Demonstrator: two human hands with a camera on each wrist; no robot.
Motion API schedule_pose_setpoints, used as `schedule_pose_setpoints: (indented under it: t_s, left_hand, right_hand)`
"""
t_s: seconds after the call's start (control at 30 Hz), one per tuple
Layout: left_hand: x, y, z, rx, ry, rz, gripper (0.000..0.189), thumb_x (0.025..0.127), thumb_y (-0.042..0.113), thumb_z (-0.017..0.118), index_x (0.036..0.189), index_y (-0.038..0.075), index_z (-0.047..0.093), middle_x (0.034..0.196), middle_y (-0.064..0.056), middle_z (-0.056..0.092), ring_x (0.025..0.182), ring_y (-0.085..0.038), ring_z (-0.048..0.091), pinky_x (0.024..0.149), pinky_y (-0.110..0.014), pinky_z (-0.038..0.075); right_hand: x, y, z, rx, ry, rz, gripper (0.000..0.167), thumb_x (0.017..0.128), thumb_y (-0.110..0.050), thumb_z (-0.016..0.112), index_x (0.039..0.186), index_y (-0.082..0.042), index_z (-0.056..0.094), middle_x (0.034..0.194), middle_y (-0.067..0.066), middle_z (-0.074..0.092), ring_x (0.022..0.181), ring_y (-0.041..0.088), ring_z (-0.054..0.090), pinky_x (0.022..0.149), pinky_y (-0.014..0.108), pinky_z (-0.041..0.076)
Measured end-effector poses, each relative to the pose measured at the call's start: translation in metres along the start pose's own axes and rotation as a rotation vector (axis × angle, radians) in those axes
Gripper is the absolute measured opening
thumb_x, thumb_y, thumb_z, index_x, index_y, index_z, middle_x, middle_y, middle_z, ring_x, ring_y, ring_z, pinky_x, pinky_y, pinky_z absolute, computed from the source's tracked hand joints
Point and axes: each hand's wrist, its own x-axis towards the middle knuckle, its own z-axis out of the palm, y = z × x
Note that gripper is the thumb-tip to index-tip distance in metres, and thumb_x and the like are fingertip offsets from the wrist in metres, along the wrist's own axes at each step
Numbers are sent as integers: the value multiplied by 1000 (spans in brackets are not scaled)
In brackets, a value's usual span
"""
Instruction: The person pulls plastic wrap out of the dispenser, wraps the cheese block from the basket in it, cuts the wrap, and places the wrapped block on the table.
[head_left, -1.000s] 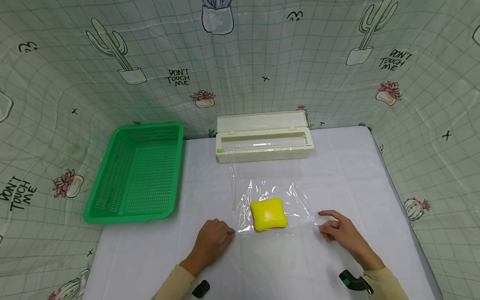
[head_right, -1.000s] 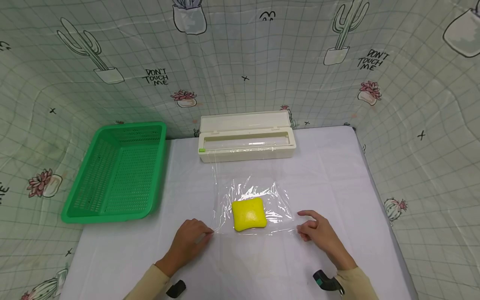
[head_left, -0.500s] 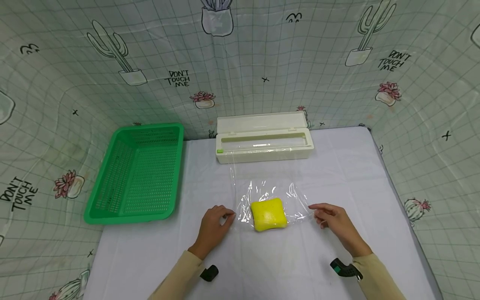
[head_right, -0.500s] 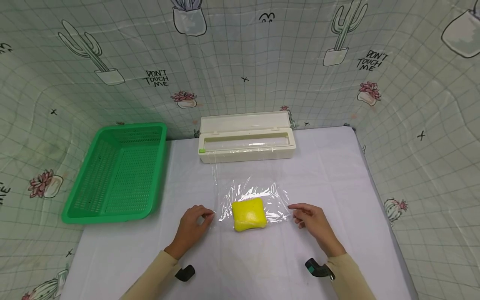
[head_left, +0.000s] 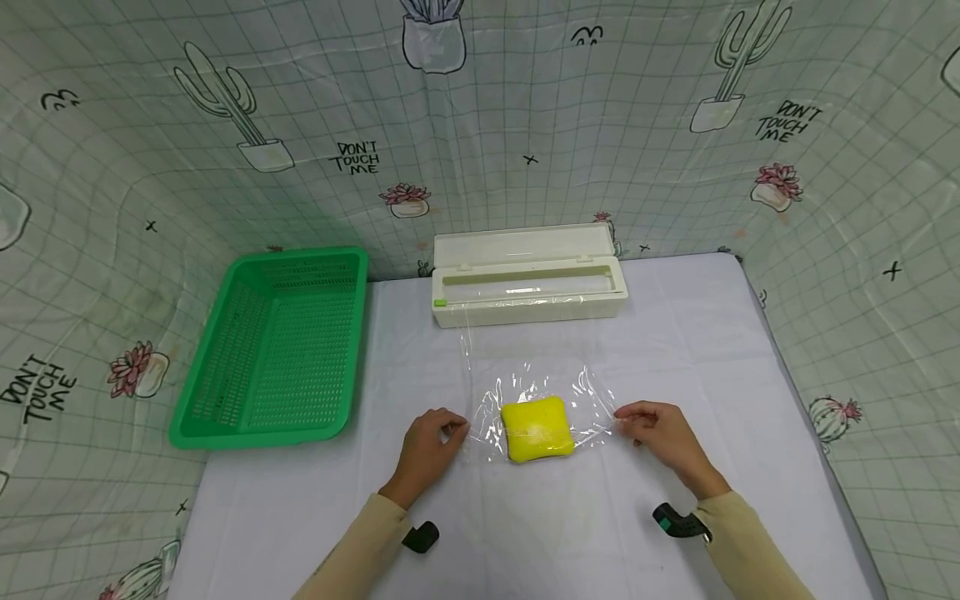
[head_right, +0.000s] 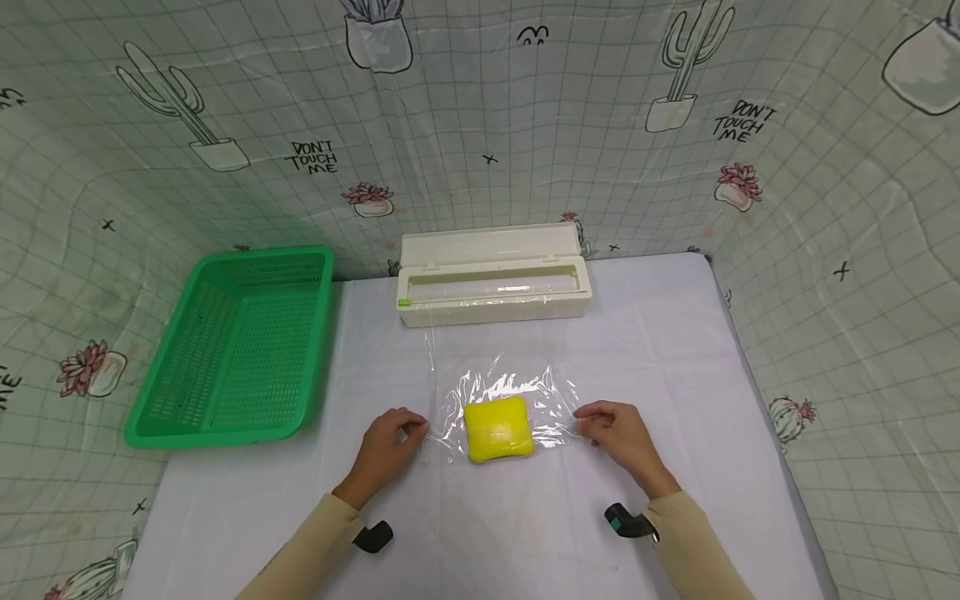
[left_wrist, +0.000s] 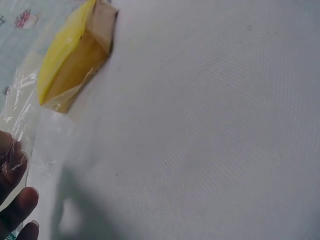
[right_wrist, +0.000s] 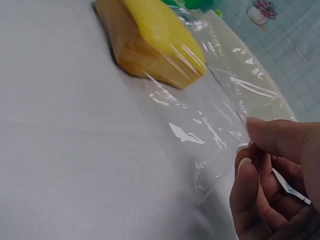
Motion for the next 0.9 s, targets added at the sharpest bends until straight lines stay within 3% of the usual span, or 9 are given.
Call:
schedule_pose_setpoints:
  t_s: [0.33,0.9]
  left_hand:
    - [1,-4,1,-3,-35,-71,7,97,9,76,98,4,80,80,0,69,74,-12,56,70,-28,44]
    - [1,-9,10,158,3,-2,4,89,11,85,89,11,81,74,7,69,68,-8,49,70,-28,41]
  right_hand:
    - [11,5,9,-142,70,-52,17,102,-5,67,105,11,72,80,9,68,68,15,58,56,25,50]
    - [12,-1,27,-379,146,-71,11,98,-9,72,94,1,73,80,6,65,71,19,52,62,28,42]
